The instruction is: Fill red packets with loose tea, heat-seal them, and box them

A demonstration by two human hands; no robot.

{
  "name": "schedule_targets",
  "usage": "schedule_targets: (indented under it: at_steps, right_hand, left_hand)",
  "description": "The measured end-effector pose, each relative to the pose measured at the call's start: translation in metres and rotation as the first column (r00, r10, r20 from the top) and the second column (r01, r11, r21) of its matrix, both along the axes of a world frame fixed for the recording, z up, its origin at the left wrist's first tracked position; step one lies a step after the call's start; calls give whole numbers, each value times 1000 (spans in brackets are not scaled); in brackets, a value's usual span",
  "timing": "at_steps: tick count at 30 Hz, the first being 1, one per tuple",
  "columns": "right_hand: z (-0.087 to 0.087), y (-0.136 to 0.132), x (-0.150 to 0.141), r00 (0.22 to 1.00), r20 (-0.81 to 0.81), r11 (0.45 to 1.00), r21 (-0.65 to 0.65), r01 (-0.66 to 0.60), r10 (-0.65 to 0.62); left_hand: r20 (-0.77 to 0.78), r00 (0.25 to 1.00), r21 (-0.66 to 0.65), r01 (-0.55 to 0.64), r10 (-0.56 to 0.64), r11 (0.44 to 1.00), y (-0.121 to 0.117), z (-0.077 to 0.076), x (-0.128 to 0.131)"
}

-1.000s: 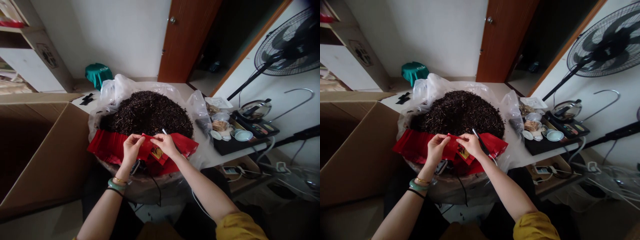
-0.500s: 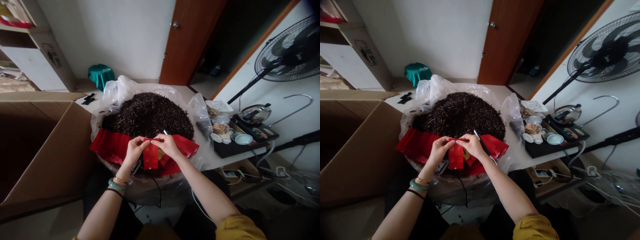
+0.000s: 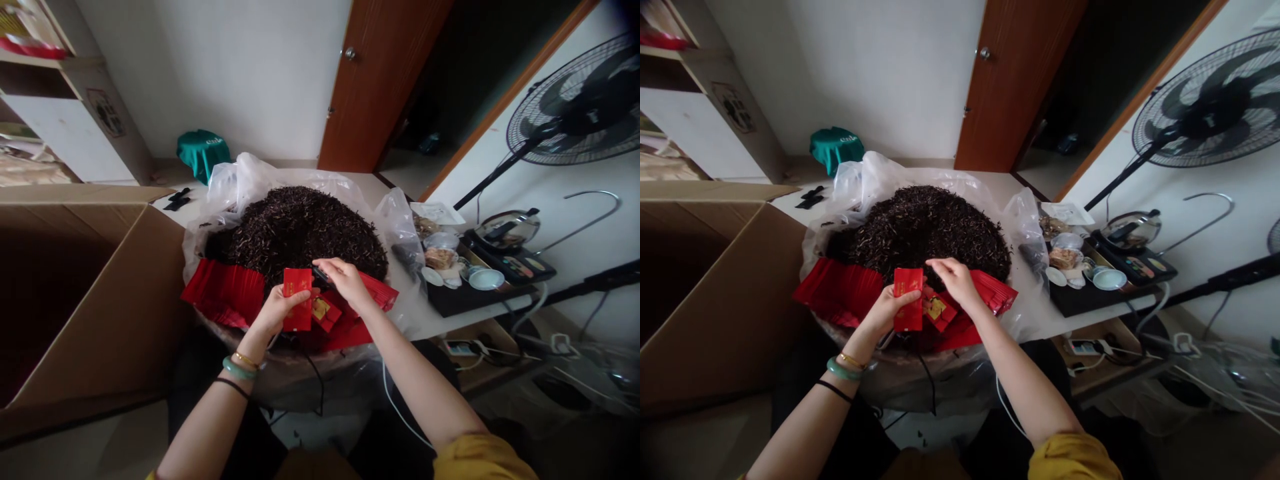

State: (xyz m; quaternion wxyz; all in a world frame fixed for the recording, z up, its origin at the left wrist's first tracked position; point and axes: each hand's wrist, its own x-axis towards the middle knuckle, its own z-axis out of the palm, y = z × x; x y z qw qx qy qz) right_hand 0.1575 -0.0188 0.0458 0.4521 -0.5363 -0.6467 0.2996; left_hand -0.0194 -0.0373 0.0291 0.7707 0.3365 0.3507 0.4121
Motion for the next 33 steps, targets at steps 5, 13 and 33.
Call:
schedule_targets:
  at_steps: [5,13,33]
  right_hand:
    - [-20,3,38,934,358,994,-91,57,-21]
    - [-36,-9,37,687,720,981,-41,190,-102]
    - [-3,16,8,489,872,898,-187,399,-35]
  left_hand:
    - [69,998,-30,0,2,1000,1,6,-2]
    - [51,999,-12,16,-16,1000,1,2,-1]
    - [-7,1000,5,21,-21,1000,0,5,0]
